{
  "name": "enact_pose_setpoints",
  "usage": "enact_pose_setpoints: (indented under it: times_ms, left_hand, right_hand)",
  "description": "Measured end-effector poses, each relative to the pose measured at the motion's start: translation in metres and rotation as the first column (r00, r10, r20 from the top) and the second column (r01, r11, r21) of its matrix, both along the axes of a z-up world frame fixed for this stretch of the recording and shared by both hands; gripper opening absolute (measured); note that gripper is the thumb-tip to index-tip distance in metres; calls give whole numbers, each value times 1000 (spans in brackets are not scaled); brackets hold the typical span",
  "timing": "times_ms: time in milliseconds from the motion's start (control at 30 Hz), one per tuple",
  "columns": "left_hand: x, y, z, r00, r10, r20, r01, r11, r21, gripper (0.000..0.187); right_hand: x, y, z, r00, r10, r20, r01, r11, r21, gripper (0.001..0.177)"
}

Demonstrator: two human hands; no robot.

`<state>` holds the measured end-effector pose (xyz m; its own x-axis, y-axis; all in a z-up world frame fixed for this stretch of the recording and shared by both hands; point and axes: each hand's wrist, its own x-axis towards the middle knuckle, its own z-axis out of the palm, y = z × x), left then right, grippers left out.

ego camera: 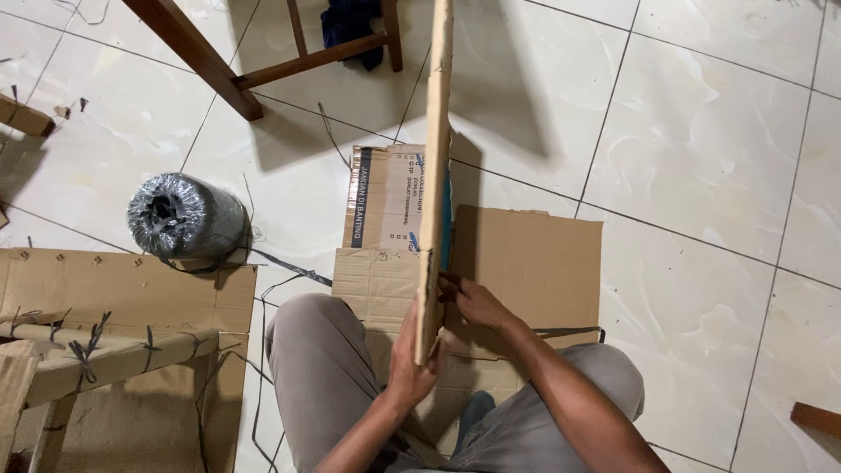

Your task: Wrapping wooden chairs with cardboard and securing them with plastic straps.

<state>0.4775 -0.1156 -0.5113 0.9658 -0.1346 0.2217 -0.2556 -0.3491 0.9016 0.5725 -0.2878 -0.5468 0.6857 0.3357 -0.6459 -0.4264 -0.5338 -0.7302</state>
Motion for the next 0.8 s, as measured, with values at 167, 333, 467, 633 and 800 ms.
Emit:
enact_pose_setpoints:
  times_ms: [167, 333, 467, 633, 800]
  left_hand:
    - [14, 5, -16, 958, 240, -156, -263, 953, -150, 34]
    - [8, 32, -39, 749, 446, -490, -519, 855, -15, 51]
    - [13, 46, -45, 677, 572, -464, -709, 676, -201, 33]
    - [29, 54, -1, 646, 646, -408, -751, 632, -190, 35]
    - [38, 39, 14, 399, 633, -663, -788, 607, 106, 81]
  right_hand:
    - [-2, -1, 10, 996, 88, 20, -87, 995, -43, 81]
    - [-3, -6, -29, 963, 216, 160, -197, 972, -129, 81]
    - [0, -5, -32, 940, 308, 146, -269, 934, -236, 92]
    - [0, -9, -55, 932, 331, 146, -284, 920, -270, 96]
    - [-5, -32, -71, 960, 232, 155, -180, 940, -292, 82]
